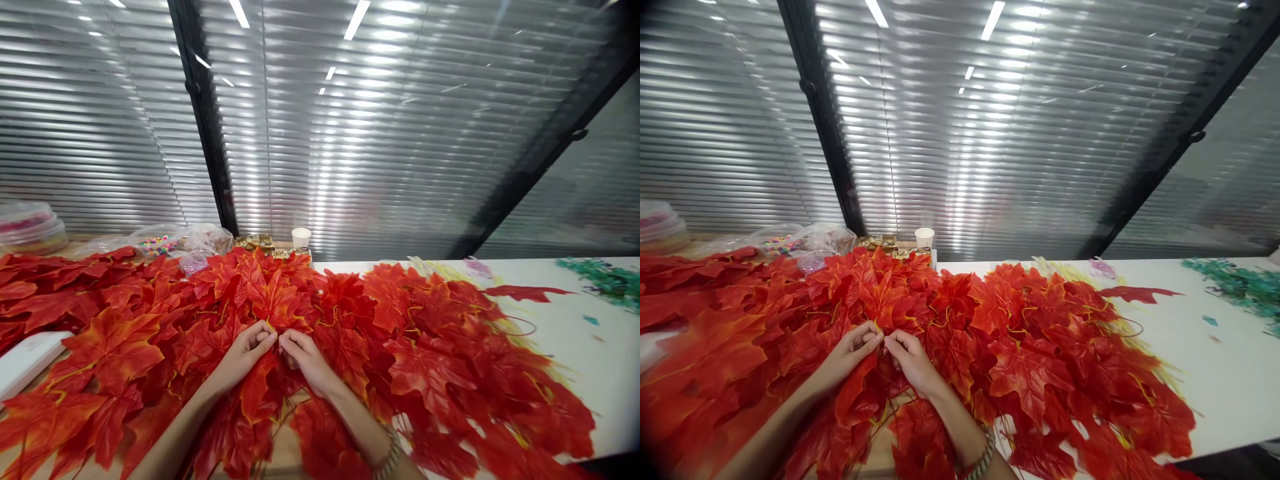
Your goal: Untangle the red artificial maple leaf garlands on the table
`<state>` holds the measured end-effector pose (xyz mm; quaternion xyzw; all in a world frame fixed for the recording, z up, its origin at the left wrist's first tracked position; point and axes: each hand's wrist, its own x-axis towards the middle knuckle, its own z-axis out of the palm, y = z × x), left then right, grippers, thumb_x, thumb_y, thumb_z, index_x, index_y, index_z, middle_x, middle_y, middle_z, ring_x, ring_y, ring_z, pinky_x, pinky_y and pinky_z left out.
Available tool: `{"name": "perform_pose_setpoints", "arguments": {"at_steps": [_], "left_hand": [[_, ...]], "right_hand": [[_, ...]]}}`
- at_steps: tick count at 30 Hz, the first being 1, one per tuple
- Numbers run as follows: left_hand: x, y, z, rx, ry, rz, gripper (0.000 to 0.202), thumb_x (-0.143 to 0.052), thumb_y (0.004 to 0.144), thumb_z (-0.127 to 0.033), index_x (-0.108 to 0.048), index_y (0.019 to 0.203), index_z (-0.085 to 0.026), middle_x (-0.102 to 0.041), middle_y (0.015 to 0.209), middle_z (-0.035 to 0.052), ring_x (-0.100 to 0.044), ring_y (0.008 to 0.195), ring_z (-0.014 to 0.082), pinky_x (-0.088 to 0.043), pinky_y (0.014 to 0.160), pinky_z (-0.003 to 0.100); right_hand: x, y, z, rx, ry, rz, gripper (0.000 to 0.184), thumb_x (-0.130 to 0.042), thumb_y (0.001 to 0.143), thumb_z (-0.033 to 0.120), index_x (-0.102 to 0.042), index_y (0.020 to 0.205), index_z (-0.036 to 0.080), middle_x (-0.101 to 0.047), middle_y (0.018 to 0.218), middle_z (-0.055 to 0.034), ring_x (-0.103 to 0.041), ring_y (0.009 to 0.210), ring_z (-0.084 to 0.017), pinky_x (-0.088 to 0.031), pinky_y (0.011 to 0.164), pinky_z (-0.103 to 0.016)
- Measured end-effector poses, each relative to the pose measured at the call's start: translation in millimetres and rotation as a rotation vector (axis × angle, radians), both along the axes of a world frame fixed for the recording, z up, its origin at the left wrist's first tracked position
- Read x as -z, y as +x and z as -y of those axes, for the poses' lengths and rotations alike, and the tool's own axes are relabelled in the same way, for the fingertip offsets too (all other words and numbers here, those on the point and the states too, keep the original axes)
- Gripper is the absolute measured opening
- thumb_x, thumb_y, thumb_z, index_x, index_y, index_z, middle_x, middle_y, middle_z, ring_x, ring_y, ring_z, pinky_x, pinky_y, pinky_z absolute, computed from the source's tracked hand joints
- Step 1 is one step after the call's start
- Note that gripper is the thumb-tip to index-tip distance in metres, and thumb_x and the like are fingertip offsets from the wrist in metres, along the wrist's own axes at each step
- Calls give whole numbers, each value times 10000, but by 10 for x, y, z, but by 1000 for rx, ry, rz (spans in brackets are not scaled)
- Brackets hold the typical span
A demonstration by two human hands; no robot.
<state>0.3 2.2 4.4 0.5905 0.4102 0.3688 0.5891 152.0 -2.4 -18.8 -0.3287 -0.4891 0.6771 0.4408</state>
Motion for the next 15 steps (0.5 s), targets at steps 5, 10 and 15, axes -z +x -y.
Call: {"name": "perform_pose_setpoints", "arguments": {"at_steps": [5, 10, 15], "left_hand": [[-35, 15, 13, -5, 2, -6, 264, -545, 784, -401, -469, 710, -160, -417, 580, -59, -364, 529, 78, -296, 509, 189], [-59, 35, 17, -45, 70, -17, 250, -557, 774, -394, -486, 701, -166, -469, 626, -40, -424, 602, 104, -344, 573, 203], [-35, 23, 6, -24, 93, -45, 225, -532, 795, -372, -500, 709, -166, -499, 655, -30, -464, 642, 117, -371, 610, 211]], "right_hand": [[30, 2, -8, 59, 82, 73, 317, -526, 776, 478, -478, 658, 188, -324, 543, 63, -264, 494, -88, -205, 473, -227], [26, 3, -15, 20, 93, 121, 308, -525, 779, 436, -461, 615, 183, -342, 551, 55, -274, 506, -89, -210, 479, -227], [17, 5, -24, 4, 51, 67, 275, -530, 772, 373, -458, 596, 175, -333, 523, 63, -261, 479, -77, -192, 460, -220]]}}
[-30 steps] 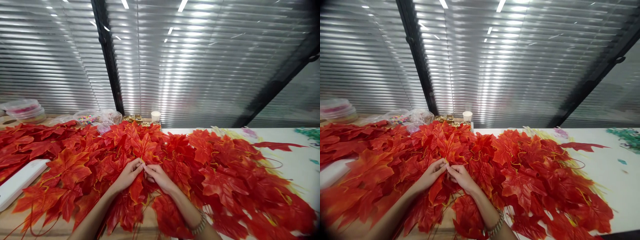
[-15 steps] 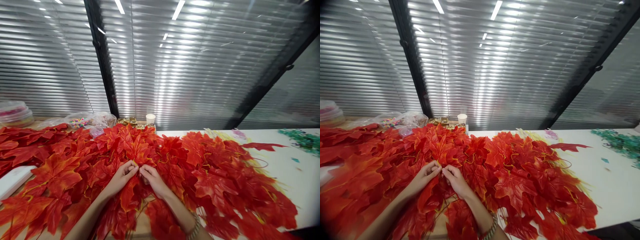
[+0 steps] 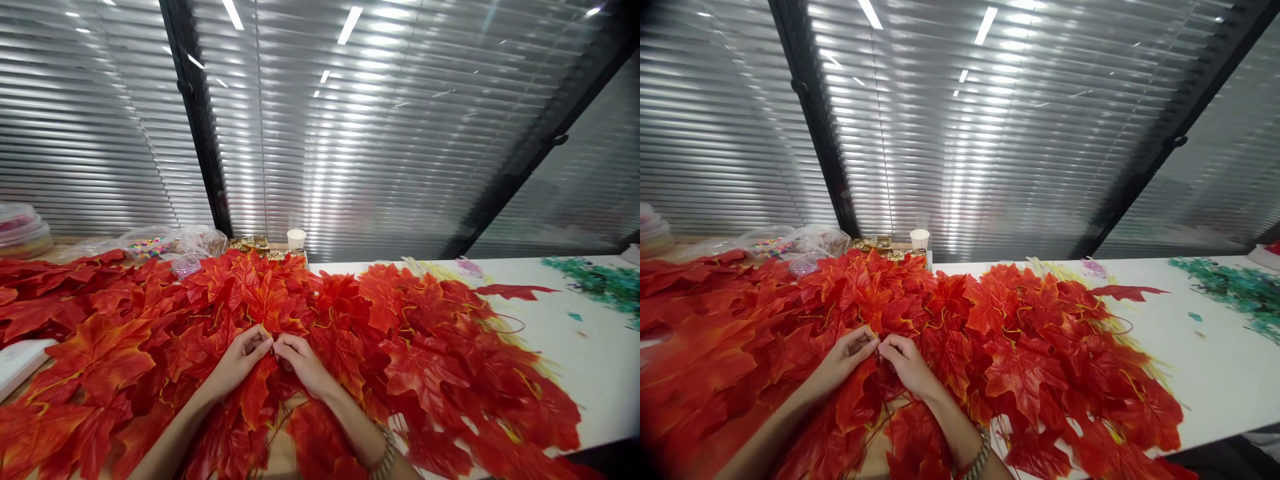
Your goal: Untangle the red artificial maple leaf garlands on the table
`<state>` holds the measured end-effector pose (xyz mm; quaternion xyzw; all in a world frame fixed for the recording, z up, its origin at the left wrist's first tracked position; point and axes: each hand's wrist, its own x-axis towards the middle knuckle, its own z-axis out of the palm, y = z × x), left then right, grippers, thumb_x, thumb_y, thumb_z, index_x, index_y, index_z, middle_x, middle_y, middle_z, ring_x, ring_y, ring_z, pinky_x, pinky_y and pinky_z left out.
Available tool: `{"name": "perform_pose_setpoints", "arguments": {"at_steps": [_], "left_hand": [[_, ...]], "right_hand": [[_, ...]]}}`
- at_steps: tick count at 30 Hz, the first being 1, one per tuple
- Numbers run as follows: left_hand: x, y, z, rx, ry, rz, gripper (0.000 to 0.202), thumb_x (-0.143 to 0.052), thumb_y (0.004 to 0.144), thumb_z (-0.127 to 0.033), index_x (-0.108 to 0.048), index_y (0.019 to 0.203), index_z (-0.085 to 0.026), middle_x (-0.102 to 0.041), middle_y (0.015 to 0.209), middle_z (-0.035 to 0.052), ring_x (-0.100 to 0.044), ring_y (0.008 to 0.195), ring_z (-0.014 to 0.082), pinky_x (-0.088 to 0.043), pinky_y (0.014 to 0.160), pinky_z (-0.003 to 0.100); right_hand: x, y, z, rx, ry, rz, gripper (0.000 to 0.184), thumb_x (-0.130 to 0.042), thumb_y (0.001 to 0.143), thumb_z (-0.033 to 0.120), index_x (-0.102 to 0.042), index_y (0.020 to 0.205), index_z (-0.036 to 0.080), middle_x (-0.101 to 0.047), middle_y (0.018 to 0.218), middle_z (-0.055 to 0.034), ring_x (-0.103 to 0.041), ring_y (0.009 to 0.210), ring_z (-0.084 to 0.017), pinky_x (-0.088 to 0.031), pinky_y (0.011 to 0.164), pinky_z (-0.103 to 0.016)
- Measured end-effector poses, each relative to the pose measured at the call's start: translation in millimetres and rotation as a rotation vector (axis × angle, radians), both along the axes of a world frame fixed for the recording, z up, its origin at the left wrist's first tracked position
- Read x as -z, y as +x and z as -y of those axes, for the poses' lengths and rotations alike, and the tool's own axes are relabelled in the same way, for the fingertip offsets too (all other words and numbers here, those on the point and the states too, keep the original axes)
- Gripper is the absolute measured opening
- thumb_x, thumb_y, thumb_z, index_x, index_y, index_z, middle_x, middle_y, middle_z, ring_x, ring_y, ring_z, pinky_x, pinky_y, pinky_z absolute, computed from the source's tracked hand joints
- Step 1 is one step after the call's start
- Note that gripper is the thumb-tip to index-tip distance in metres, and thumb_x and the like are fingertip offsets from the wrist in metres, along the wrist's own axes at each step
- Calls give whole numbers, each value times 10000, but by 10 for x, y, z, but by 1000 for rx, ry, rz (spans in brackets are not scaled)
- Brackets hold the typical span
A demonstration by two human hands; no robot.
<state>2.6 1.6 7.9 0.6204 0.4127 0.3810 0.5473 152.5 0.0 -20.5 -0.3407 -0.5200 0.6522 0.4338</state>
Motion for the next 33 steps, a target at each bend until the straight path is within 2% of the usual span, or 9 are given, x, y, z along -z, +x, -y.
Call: {"name": "perform_pose_setpoints", "arguments": {"at_steps": [6, 10, 16, 24, 33], "left_hand": [[98, -4, -19, 7, 41, -11, 211, -516, 807, -353, -488, 720, -163, -509, 664, -23, -472, 640, 116, -383, 614, 218], [70, -11, -21, -17, 66, -41, 215, -525, 795, -352, -499, 703, -159, -520, 645, -18, -486, 632, 121, -388, 604, 221], [39, -27, -29, 0, 87, -28, 192, -531, 790, -326, -517, 704, -156, -535, 650, -18, -494, 630, 114, -393, 607, 213], [71, -13, -34, -35, 65, -12, 176, -558, 778, -318, -531, 730, -151, -578, 685, -3, -526, 669, 120, -413, 647, 219], [76, -36, -13, -107, 34, 15, 203, -576, 763, -341, -538, 696, -153, -567, 647, -15, -522, 634, 120, -413, 612, 216]], "right_hand": [[-15, 1, -16, -13, -64, -65, 257, -538, 770, 355, -473, 610, 165, -328, 498, 74, -245, 444, -65, -167, 442, -220], [-54, 11, -10, -59, -90, -84, 280, -568, 756, 384, -471, 614, 162, -335, 502, 76, -242, 437, -57, -157, 443, -223], [-62, 42, -9, -172, -199, -189, 289, -613, 736, 382, -475, 632, 150, -296, 501, 91, -158, 423, -41, -87, 439, -233], [-4, -8, -17, -103, -162, -197, 307, -596, 758, 420, -489, 653, 152, -333, 476, 89, -215, 406, -44, -124, 424, -224], [-55, -17, -15, -41, -116, -109, 293, -618, 734, 423, -507, 677, 158, -366, 519, 78, -282, 425, -48, -194, 434, -207]]}}
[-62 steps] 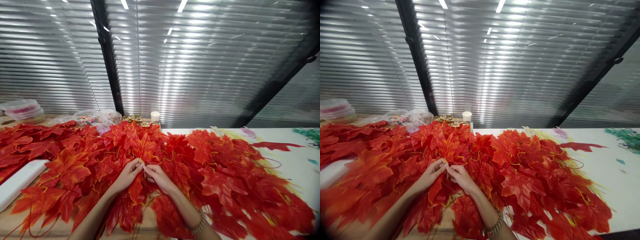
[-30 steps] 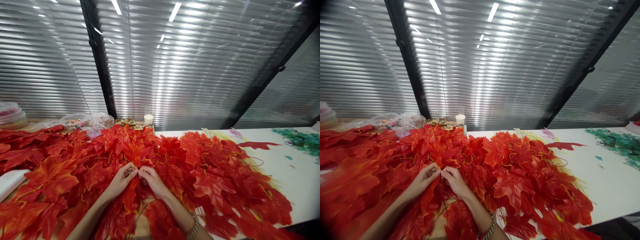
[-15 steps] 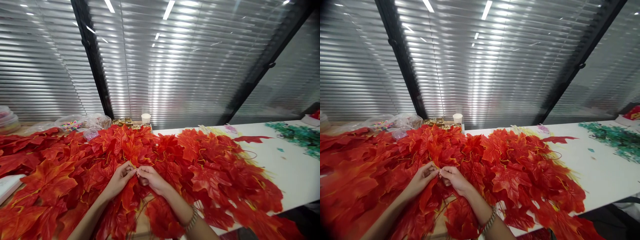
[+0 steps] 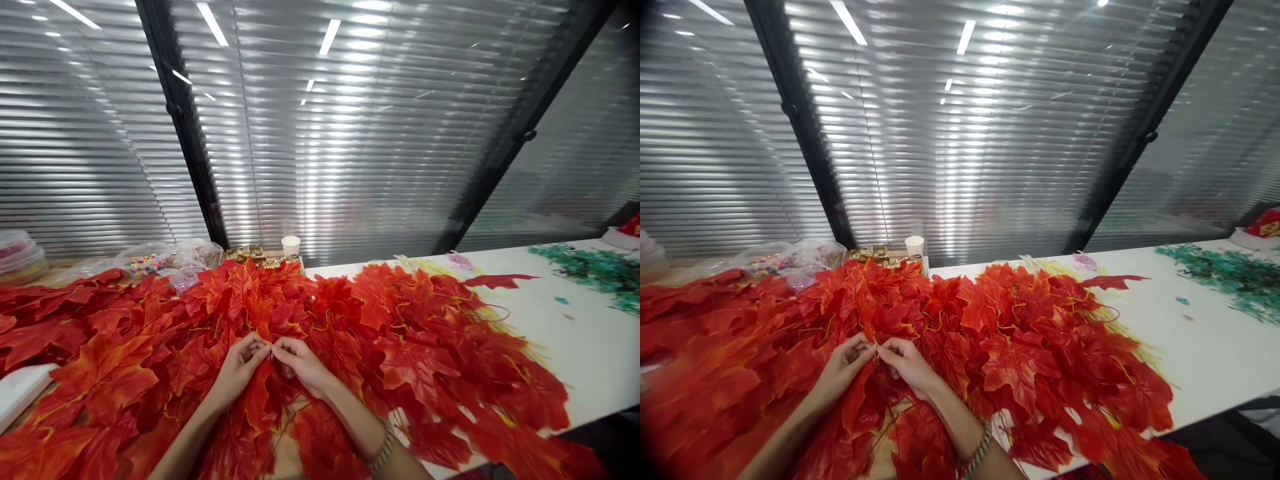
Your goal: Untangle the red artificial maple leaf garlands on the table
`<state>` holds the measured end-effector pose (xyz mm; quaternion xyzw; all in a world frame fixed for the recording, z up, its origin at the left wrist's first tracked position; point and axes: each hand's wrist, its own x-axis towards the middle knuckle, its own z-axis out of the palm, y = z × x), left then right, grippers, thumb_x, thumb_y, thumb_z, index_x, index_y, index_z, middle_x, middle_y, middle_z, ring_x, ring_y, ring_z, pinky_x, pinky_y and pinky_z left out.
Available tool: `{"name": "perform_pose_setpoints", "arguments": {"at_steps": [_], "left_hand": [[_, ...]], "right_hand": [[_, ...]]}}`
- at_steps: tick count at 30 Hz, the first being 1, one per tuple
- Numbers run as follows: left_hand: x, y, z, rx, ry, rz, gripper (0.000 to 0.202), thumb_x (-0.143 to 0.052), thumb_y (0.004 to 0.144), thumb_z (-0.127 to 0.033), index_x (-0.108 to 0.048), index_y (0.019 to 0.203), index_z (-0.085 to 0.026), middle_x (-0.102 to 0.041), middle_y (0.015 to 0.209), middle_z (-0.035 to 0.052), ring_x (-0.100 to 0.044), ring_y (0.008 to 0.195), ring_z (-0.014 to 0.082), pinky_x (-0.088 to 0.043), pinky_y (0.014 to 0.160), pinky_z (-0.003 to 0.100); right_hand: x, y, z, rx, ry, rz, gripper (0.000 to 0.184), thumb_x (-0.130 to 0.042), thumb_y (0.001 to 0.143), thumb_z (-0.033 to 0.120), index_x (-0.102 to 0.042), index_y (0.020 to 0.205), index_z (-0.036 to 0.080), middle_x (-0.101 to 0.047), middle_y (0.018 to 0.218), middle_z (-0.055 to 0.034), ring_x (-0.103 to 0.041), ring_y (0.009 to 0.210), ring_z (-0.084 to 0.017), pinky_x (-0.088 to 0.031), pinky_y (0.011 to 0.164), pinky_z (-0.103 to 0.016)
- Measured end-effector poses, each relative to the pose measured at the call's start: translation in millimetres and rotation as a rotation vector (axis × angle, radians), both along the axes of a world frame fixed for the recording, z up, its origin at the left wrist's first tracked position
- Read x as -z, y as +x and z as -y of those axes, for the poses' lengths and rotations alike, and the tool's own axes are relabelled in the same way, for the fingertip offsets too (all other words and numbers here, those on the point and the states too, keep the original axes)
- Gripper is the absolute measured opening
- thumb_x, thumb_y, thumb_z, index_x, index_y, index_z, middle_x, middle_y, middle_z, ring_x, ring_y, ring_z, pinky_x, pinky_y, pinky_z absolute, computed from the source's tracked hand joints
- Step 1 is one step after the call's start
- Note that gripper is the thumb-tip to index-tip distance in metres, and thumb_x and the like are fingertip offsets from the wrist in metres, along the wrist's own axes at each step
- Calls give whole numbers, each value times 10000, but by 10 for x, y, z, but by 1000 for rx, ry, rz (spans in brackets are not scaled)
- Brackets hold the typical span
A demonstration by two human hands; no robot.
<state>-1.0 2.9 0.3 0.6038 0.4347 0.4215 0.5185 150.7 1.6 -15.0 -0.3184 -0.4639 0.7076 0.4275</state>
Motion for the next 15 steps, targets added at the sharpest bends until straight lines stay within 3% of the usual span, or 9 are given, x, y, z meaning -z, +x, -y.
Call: {"name": "perform_pose_setpoints", "arguments": {"at_steps": [15], "left_hand": [[-24, 31, 30, -139, 108, -70, 186, -586, 745, -341, -569, 712, -159, -619, 665, 4, -583, 661, 144, -465, 642, 236]], "right_hand": [[57, -103, 39, 201, 159, 84, 257, -586, 747, 427, -540, 760, 175, -351, 564, 62, -257, 484, -75, -202, 450, -215]]}}
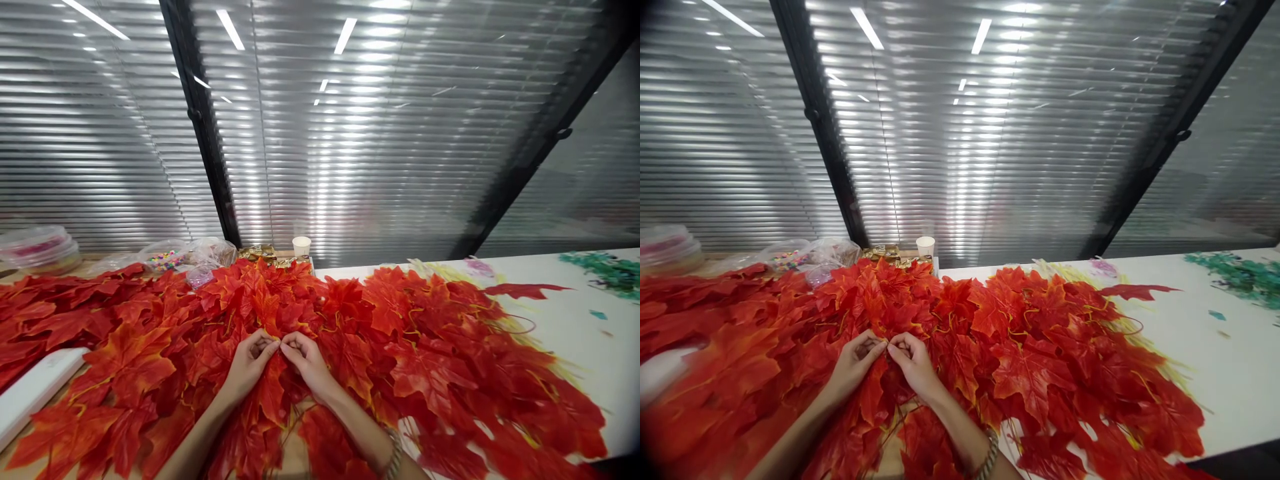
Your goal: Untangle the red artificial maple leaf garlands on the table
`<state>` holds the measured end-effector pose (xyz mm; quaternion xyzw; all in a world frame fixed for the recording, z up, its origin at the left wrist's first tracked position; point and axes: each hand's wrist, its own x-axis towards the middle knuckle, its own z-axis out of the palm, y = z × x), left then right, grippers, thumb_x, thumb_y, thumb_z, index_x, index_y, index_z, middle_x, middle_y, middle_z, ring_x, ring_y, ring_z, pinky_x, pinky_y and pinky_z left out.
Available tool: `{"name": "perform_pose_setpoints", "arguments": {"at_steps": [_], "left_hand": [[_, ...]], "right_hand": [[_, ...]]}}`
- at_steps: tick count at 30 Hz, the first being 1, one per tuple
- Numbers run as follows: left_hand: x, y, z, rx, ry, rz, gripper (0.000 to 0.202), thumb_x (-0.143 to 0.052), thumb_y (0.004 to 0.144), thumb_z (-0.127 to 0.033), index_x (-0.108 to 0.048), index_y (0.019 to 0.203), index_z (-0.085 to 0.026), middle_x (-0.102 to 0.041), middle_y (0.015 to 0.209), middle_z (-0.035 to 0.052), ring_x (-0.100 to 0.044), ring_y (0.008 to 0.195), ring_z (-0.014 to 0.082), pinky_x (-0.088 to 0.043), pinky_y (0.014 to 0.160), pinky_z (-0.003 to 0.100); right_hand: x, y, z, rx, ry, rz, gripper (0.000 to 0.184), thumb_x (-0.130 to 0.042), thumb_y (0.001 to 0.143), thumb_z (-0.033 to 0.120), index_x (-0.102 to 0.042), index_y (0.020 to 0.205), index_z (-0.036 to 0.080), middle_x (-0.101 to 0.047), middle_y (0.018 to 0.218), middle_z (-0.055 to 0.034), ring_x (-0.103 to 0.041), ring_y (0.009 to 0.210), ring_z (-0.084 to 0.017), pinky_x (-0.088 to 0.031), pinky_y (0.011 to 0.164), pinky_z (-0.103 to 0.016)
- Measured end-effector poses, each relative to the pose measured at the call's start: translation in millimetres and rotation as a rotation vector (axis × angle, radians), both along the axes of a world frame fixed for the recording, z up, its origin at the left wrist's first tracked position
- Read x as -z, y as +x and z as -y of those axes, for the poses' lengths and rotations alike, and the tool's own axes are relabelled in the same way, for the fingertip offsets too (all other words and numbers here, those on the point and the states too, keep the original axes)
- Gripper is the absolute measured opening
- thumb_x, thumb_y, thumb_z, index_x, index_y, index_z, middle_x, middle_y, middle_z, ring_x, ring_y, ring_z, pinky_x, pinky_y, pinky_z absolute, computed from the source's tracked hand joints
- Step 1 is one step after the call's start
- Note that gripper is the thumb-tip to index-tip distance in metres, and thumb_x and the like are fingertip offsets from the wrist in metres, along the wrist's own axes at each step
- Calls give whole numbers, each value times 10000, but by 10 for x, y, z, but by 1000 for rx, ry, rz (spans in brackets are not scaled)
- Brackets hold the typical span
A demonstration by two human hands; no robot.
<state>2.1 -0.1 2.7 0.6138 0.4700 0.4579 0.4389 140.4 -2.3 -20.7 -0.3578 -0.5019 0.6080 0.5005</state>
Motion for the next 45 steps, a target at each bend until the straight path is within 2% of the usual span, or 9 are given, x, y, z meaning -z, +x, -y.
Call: {"name": "perform_pose_setpoints", "arguments": {"at_steps": [6, 11, 17, 22, 27, 31, 38, 45], "left_hand": [[9, 16, 23, 17, 25, -20, 185, -586, 755, -334, -576, 717, -154, -637, 661, 9, -589, 623, 138, -469, 609, 231], [-9, 14, 44, 40, 33, -45, 180, -583, 760, -327, -592, 705, -156, -638, 647, 6, -585, 601, 133, -460, 590, 221], [20, -5, 23, -3, 70, -46, 169, -588, 756, -321, -591, 696, -162, -633, 652, 5, -587, 619, 137, -456, 592, 217], [31, -4, 6, -8, 70, -15, 175, -591, 752, -324, -591, 697, -158, -629, 652, 6, -588, 629, 140, -458, 605, 221], [5, 24, 20, 41, 59, -20, 173, -579, 760, -318, -589, 703, -155, -625, 664, 8, -597, 641, 145, -470, 616, 229], [11, 35, 23, 28, 82, -28, 157, -575, 766, -301, -597, 709, -157, -629, 681, 16, -599, 660, 153, -475, 631, 238], [63, -6, -1, 22, 139, -97, 147, -565, 779, -287, -624, 732, -160, -638, 714, 32, -600, 677, 161, -468, 651, 247], [74, -23, -26, 20, 83, -100, 165, -550, 786, -312, -616, 735, -169, -650, 713, 31, -608, 684, 170, -473, 648, 248]], "right_hand": [[29, 23, -2, 115, 156, 105, 216, -545, 773, 372, -556, 733, 160, -412, 566, 41, -333, 503, -87, -267, 482, -221], [33, 57, -28, 214, 179, 158, 220, -554, 767, 364, -568, 709, 152, -439, 562, 30, -354, 491, -85, -280, 468, -219], [22, 52, -15, 212, 197, 120, 196, -562, 774, 329, -590, 707, 147, -506, 567, 16, -429, 501, -94, -335, 488, -215], [29, 62, -22, 164, 224, 150, 194, -569, 769, 318, -644, 717, 147, -619, 675, -39, -541, 602, -136, -414, 566, -236], [13, 82, -23, 167, 314, 252, 192, -551, 784, 291, -672, 722, 154, -594, 664, -37, -485, 540, -117, -354, 490, -226], [-15, 116, -25, 195, 406, 396, 201, -534, 799, 279, -685, 731, 166, -534, 599, -18, -405, 487, -107, -292, 458, -234], [8, 120, -19, 169, 511, 483, 218, -501, 827, 262, -695, 769, 182, -519, 592, -20, -419, 505, -122, -321, 485, -239], [8, 106, 20, 179, 487, 470, 238, -470, 837, 248, -698, 817, 186, -561, 635, -36, -470, 551, -142, -360, 517, -247]]}}
